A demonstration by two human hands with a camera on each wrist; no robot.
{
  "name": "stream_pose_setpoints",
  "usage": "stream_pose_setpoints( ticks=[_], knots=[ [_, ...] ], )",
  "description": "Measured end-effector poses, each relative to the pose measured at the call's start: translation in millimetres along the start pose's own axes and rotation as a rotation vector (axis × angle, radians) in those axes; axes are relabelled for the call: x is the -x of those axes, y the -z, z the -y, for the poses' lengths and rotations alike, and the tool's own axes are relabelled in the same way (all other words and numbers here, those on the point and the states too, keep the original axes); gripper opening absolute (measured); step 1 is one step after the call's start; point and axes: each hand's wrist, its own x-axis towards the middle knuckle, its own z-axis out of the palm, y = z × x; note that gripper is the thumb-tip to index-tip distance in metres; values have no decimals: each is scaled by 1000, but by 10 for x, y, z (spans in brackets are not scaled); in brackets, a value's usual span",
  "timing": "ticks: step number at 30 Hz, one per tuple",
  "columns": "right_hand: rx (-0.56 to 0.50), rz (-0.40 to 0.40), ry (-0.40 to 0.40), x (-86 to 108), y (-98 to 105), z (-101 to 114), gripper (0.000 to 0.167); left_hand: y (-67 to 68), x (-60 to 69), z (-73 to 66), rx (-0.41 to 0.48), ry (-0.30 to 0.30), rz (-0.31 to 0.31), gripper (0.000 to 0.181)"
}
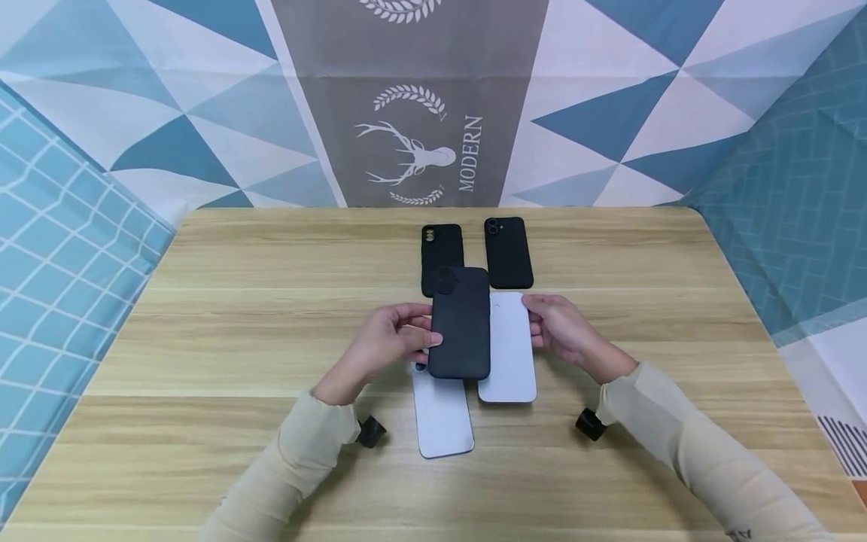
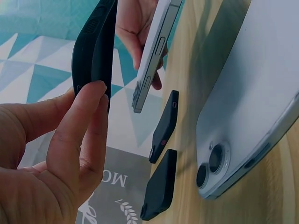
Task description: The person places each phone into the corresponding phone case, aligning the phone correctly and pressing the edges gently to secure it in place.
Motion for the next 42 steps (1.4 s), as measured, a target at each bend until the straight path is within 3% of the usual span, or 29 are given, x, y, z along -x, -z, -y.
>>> stream_pose_setpoints(
  ticks=[11,42],
  knots=[
    [-43,-1,-9,-1,3,2,28,-110,-29,58,17,10,3,50],
    [-164,45,-6,12,-60,27,26,-250,-66,170,-42,25,62,49]
  ],
)
